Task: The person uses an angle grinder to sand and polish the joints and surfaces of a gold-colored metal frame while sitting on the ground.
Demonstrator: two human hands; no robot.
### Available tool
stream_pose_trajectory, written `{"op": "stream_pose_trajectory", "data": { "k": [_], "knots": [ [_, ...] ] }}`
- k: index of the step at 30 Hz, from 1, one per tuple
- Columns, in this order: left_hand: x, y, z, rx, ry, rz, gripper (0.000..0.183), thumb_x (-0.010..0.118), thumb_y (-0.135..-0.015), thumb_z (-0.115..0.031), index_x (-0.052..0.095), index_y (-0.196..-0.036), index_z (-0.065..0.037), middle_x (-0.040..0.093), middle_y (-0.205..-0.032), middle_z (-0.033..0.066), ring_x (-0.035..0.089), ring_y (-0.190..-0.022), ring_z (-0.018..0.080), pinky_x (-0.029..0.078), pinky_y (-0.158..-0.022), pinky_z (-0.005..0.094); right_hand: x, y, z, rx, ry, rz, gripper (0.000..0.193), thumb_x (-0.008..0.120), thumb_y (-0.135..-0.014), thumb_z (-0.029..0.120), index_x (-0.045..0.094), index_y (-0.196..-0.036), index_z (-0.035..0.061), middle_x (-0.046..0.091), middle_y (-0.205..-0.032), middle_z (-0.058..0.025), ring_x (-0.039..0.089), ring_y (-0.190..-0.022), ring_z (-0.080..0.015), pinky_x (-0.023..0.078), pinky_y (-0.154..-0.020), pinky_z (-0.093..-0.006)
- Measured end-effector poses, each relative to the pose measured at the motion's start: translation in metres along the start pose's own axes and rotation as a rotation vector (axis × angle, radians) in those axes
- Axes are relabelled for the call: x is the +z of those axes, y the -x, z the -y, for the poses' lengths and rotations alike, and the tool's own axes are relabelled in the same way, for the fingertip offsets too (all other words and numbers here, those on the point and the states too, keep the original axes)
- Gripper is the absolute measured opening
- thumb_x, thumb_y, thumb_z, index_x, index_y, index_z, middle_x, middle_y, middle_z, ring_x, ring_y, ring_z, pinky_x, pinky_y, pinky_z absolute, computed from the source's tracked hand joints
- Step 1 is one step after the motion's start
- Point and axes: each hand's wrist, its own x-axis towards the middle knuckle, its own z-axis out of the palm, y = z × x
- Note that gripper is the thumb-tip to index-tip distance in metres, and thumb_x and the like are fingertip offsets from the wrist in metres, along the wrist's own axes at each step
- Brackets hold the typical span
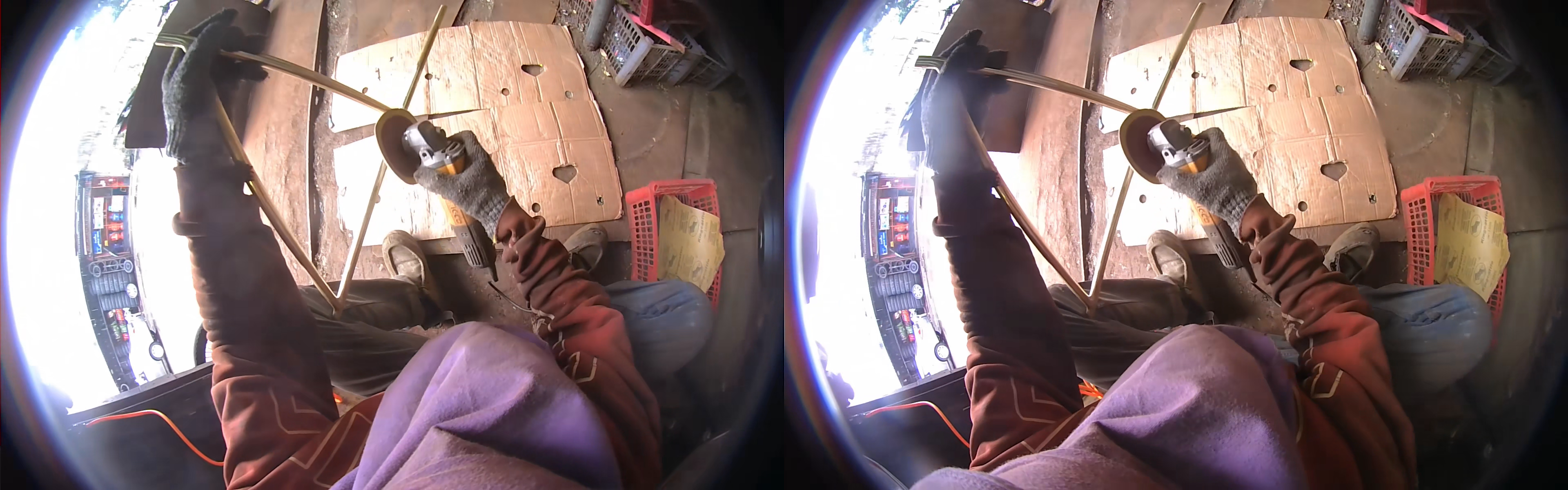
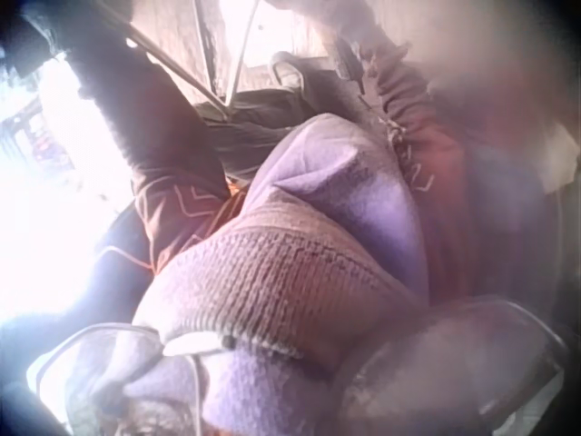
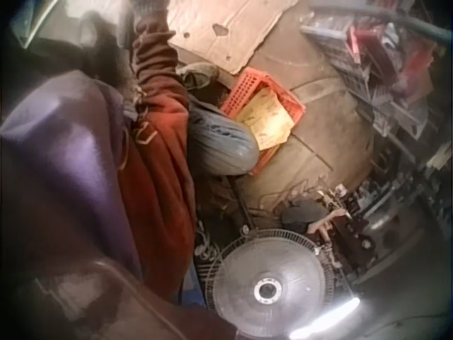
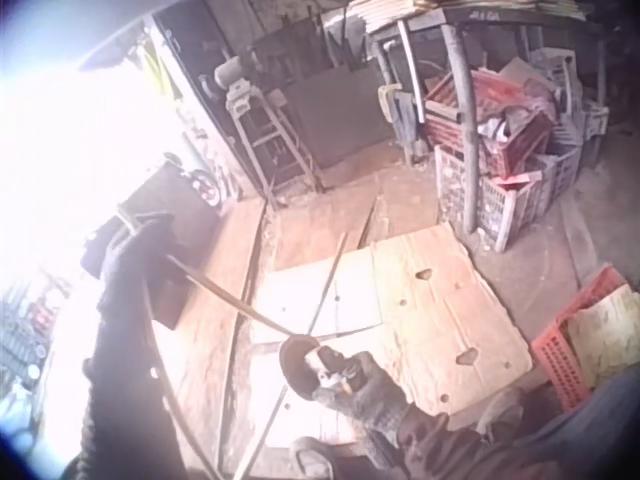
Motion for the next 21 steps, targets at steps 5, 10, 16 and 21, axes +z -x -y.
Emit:
{"op": "stream_pose_trajectory", "data": {
  "k": [5,10,16,21],
  "knots": [
    [-0.033,-0.011,0.015,0.024,-0.045,0.046,0.036,0.063,-0.097,-0.018,0.062,-0.12,0.01,0.068,-0.099,0.0186,0.069,-0.07,0.0269,0.059,-0.063,0.0344,0.006,0.036,0.006,0.005,0.231,0.198,0.076,0.095,-0.064,0.038,0.051,-0.118,0.0076,0.067,-0.109,-0.0087,0.065,-0.101,-0.0177,0.053,-0.09,-0.0347],
    [-0.029,-0.014,0.017,0.013,-0.033,0.135,0.037,0.06,-0.099,-0.018,0.06,-0.123,0.01,0.069,-0.102,0.0207,0.07,-0.078,0.0282,0.06,-0.065,0.0353,-0.02,0.0,0.006,0.013,0.124,0.13,0.067,0.09,-0.069,0.044,0.051,-0.109,0.0075,0.068,-0.098,-0.0089,0.068,-0.088,-0.0193,0.055,-0.077,-0.0323],
    [-0.007,-0.003,0.001,0.033,-0.072,0.146,0.038,0.059,-0.1,-0.021,0.059,-0.125,0.008,0.069,-0.103,0.0214,0.07,-0.086,0.028,0.059,-0.067,0.0363,-0.017,0.029,0.009,-0.027,-0.024,0.196,0.07,0.093,-0.067,0.035,0.051,-0.117,0.0075,0.066,-0.109,-0.0115,0.065,-0.101,-0.0168,0.053,-0.086,-0.0315],
    [-0.033,-0.013,0.005,-0.067,-0.196,0.164,0.048,0.058,-0.09,-0.003,0.052,-0.137,0.004,0.061,-0.128,0.0145,0.068,-0.105,0.0247,0.053,-0.084,0.0308,-0.002,0.007,-0.022,0.089,-0.306,0.156,0.056,0.089,-0.073,0.032,0.053,-0.106,0.0038,0.064,-0.104,-0.0111,0.064,-0.092,-0.017,0.055,-0.081,-0.0312]
  ]
}}
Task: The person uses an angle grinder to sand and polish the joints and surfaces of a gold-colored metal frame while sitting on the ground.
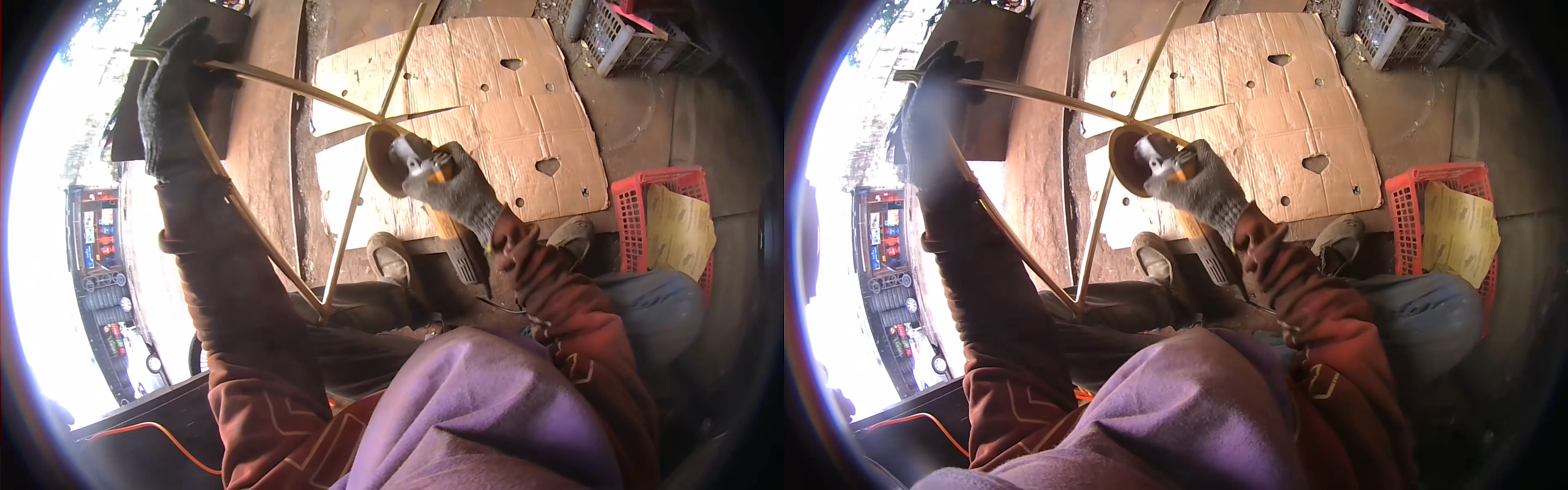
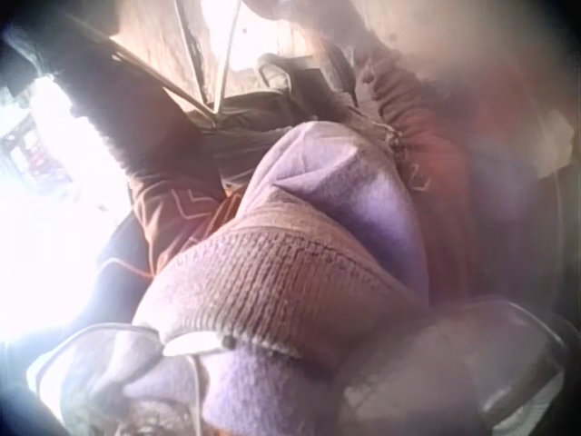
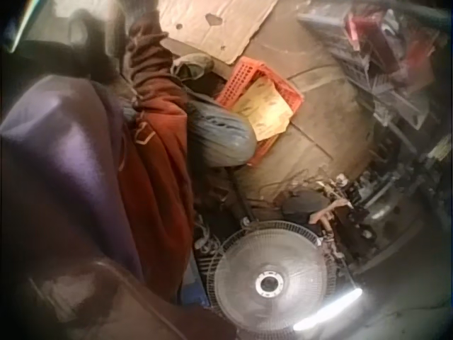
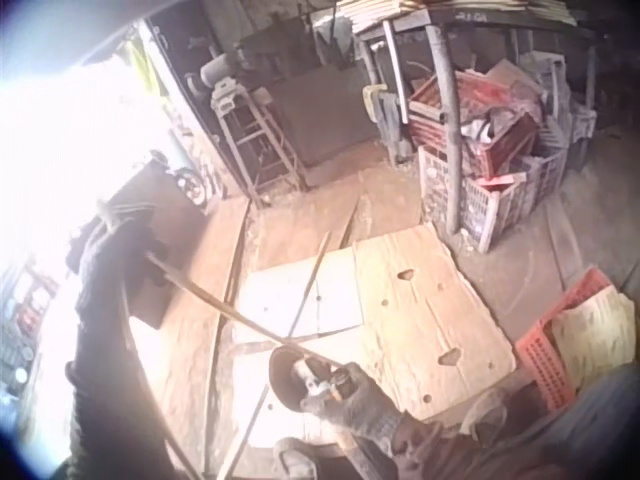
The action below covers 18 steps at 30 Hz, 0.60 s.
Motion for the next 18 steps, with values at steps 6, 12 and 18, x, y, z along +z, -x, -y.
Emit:
{"op": "stream_pose_trajectory", "data": {
  "k": [6,12,18],
  "knots": [
    [0.008,-0.011,0.006,-0.051,-0.034,-0.128,0.032,0.054,-0.095,-0.006,0.061,-0.125,0.002,0.066,-0.118,0.0135,0.065,-0.111,0.0249,0.053,-0.084,0.0302,0.033,0.012,-0.057,0.029,-0.648,0.021,0.041,0.079,-0.083,0.021,0.053,-0.108,0.0028,0.066,-0.1,-0.0125,0.066,-0.091,-0.0194,0.057,-0.079,-0.0314],
    [-0.01,-0.012,0.018,0.001,-0.068,-0.043,0.021,0.054,-0.091,-0.005,0.072,-0.103,-0.001,0.068,-0.107,0.0101,0.052,-0.131,0.0256,0.049,-0.094,0.0343,0.045,-0.018,-0.078,0.146,-1.148,0.033,0.035,0.065,-0.091,0.022,0.051,-0.113,-0.0008,0.061,-0.097,-0.012,0.063,-0.085,-0.0199,0.055,-0.073,-0.0288],
    [0.002,-0.009,0.0,-0.007,-0.07,-0.069,0.022,0.053,-0.09,-0.004,0.073,-0.1,-0.003,0.069,-0.101,0.008,0.053,-0.13,0.0235,0.046,-0.1,0.0347,0.036,-0.037,-0.11,0.2,-0.949,0.216,0.029,0.072,-0.085,0.014,0.055,-0.104,0.0015,0.061,-0.081,-0.0051,0.061,-0.066,-0.0139,0.051,-0.06,-0.025]
  ]
}}
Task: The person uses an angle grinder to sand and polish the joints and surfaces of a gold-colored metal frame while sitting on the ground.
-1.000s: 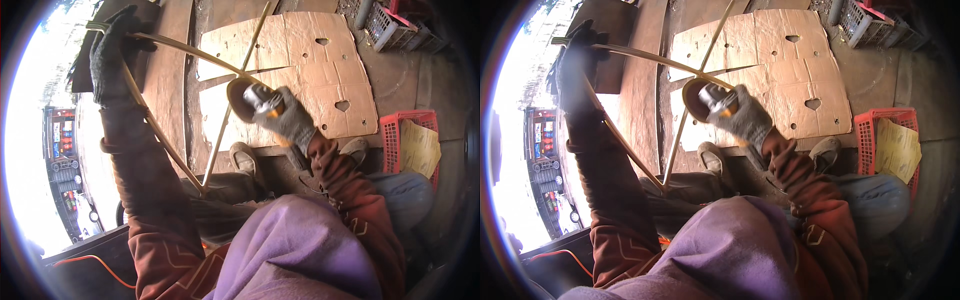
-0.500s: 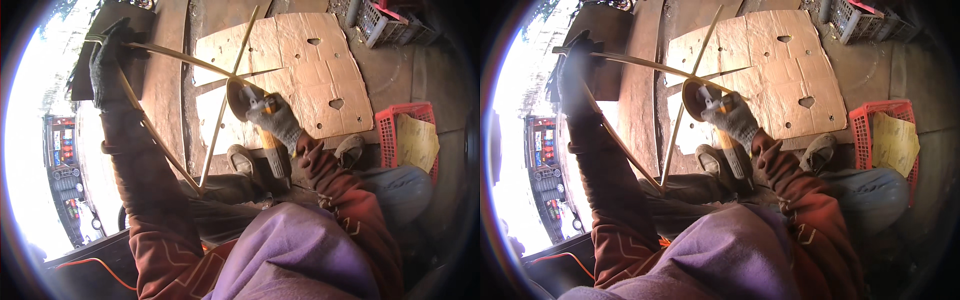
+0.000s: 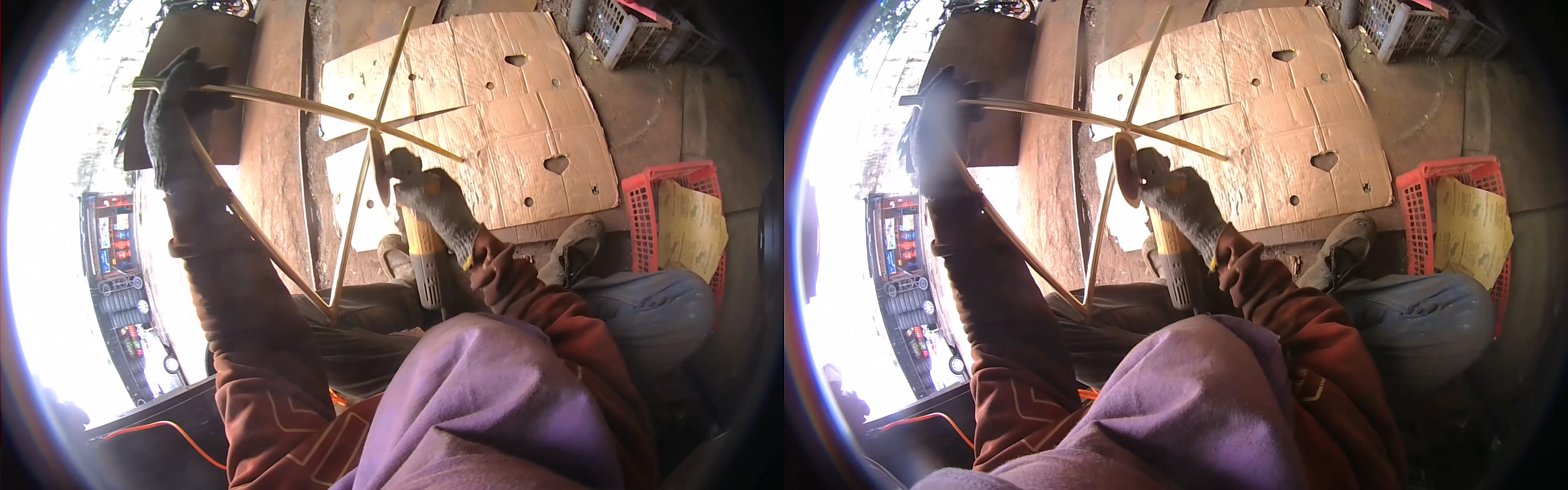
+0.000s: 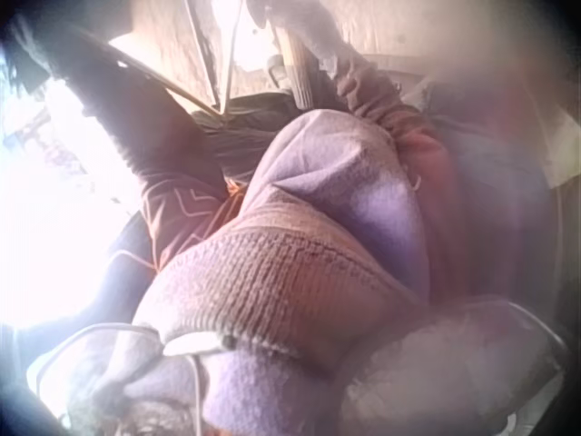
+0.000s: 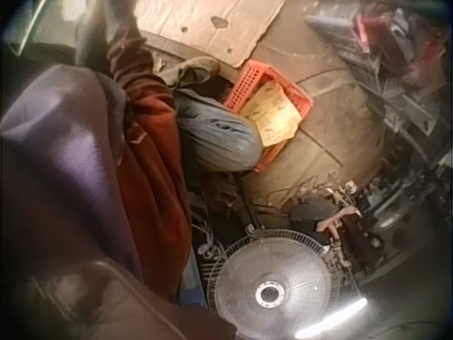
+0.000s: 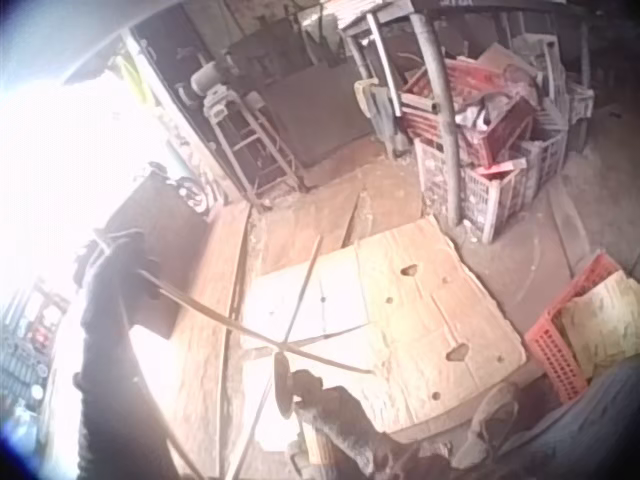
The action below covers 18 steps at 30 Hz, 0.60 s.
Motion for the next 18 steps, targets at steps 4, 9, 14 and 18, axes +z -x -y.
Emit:
{"op": "stream_pose_trajectory", "data": {
  "k": [4,9,14,18],
  "knots": [
    [-0.005,0.01,0.012,-0.081,0.015,-0.037,0.021,0.055,-0.09,-0.005,0.074,-0.1,-0.004,0.069,-0.1,0.0085,0.06,-0.119,0.0246,0.048,-0.099,0.0361,0.076,0.054,0.016,-0.228,0.37,-0.267,0.033,0.074,-0.085,0.015,0.056,-0.109,0.0005,0.065,-0.086,-0.0079,0.065,-0.072,-0.0173,0.053,-0.06,-0.0266],
    [-0.011,-0.012,0.032,0.229,0.127,0.054,0.037,0.062,-0.098,-0.019,0.062,-0.12,0.01,0.066,-0.102,0.0171,0.071,-0.086,0.0299,0.06,-0.067,0.036,0.077,0.045,0.043,-0.118,0.434,-0.261,0.037,0.077,-0.086,0.018,0.054,-0.109,0.0002,0.068,-0.09,-0.0098,0.069,-0.081,-0.0177,0.059,-0.071,-0.0353],
    [0.019,-0.001,-0.002,-0.041,0.317,0.075,0.04,0.061,-0.097,-0.018,0.06,-0.127,0.009,0.067,-0.118,0.0209,0.07,-0.098,0.0265,0.062,-0.074,0.0348,0.101,0.085,0.082,-0.197,1.085,-0.225,0.061,0.091,-0.072,0.016,0.05,-0.115,0.0055,0.067,-0.105,-0.0089,0.064,-0.096,-0.0138,0.055,-0.081,-0.029],
    [0.064,0.039,-0.063,0.178,0.317,0.058,0.032,0.064,-0.096,-0.018,0.062,-0.116,0.007,0.068,-0.085,0.0115,0.07,-0.072,0.0198,0.058,-0.056,0.0273,0.14,0.105,0.107,-0.157,1.531,-0.274,0.07,0.092,-0.067,0.036,0.052,-0.115,0.0041,0.067,-0.104,-0.0126,0.065,-0.095,-0.0177,0.054,-0.083,-0.0338]
  ]
}}
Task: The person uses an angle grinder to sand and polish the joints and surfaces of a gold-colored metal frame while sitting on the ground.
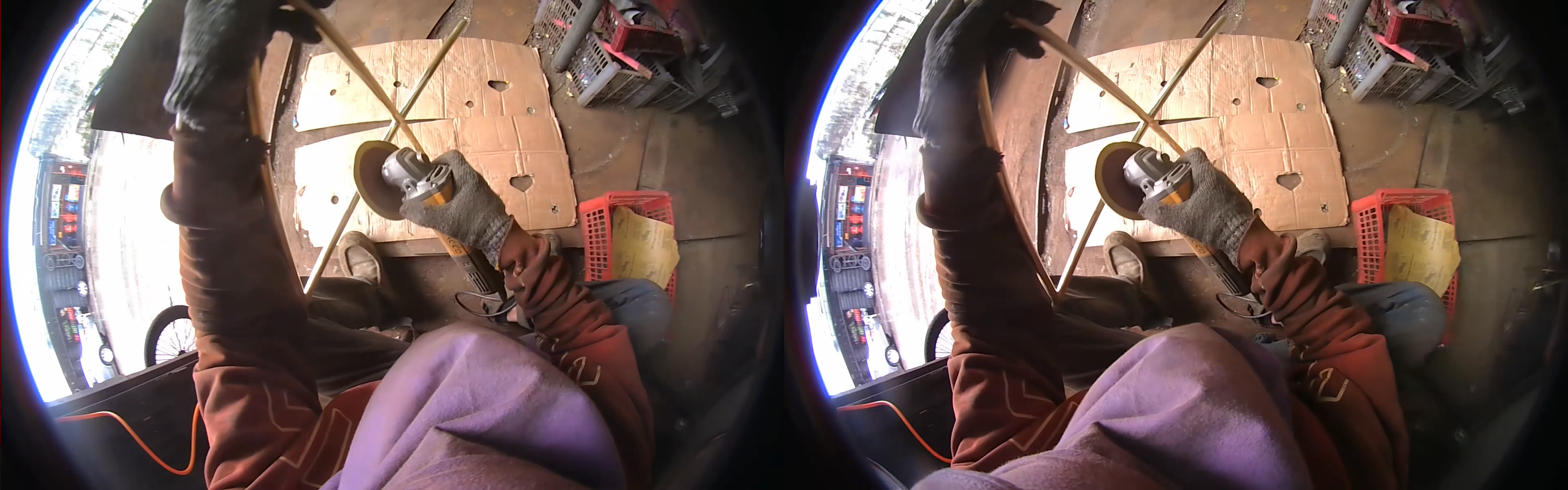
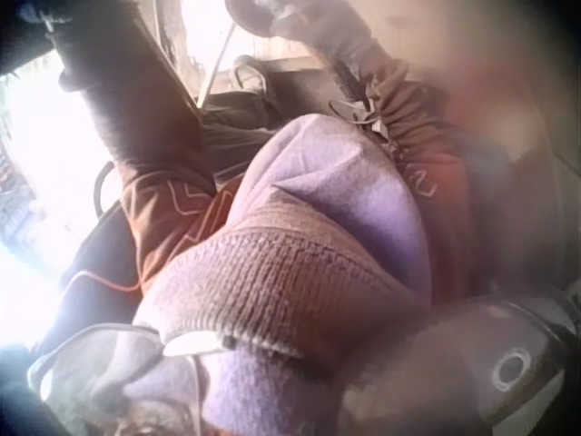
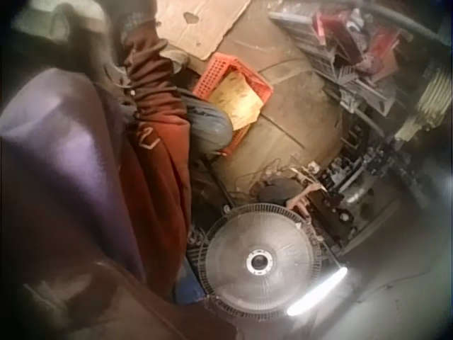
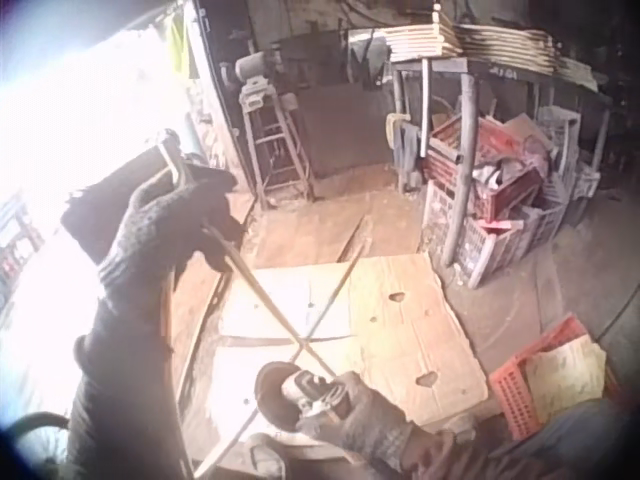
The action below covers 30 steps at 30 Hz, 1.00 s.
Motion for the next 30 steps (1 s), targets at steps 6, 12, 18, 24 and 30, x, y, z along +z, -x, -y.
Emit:
{"op": "stream_pose_trajectory", "data": {
  "k": [6,12,18,24,30],
  "knots": [
    [0.021,0.0,-0.011,-0.037,-0.076,-0.026,0.029,0.065,-0.094,-0.018,0.062,-0.111,0.005,0.065,-0.083,0.0104,0.07,-0.071,0.0205,0.057,-0.05,0.0292,-0.021,-0.005,-0.007,0.05,0.273,-0.067,0.074,0.092,-0.066,0.043,0.052,-0.114,0.0033,0.066,-0.104,-0.0164,0.066,-0.095,-0.0236,0.053,-0.085,-0.0372],
    [0.027,0.003,-0.019,-0.072,-0.095,-0.01,0.026,0.063,-0.093,-0.017,0.063,-0.107,0.005,0.065,-0.083,0.01,0.069,-0.072,0.0201,0.058,-0.053,0.029,-0.028,-0.01,-0.008,0.056,0.391,-0.116,0.083,0.085,-0.066,0.056,0.049,-0.118,0.0026,0.069,-0.107,-0.0248,0.07,-0.1,-0.0395,0.054,-0.087,-0.0446],
    [0.031,0.006,-0.026,-0.089,-0.145,-0.037,0.026,0.063,-0.093,-0.017,0.063,-0.108,0.005,0.065,-0.084,0.0098,0.069,-0.073,0.0198,0.057,-0.054,0.0284,-0.022,-0.004,0.006,0.052,0.39,-0.066,0.077,0.089,-0.068,0.045,0.048,-0.119,0.0043,0.068,-0.11,-0.0198,0.069,-0.101,-0.0309,0.054,-0.087,-0.0399],
    [0.034,0.013,-0.02,-0.018,-0.085,-0.002,0.027,0.064,-0.093,-0.016,0.063,-0.109,0.006,0.065,-0.085,0.0099,0.069,-0.073,0.0201,0.057,-0.053,0.0285,-0.033,-0.003,0.015,0.098,0.446,-0.086,0.074,0.09,-0.068,0.044,0.051,-0.115,0.0039,0.067,-0.105,-0.0172,0.068,-0.098,-0.0265,0.053,-0.085,-0.0374],
    [0.042,0.011,-0.03,-0.066,-0.1,0.016,0.028,0.064,-0.093,-0.015,0.063,-0.11,0.007,0.066,-0.084,0.0106,0.068,-0.072,0.0199,0.057,-0.052,0.0283,-0.03,-0.005,0.02,0.023,0.37,-0.011,0.075,0.091,-0.066,0.043,0.053,-0.116,0.003,0.067,-0.103,-0.0145,0.066,-0.096,-0.022,0.052,-0.086,-0.0347]
  ]
}}
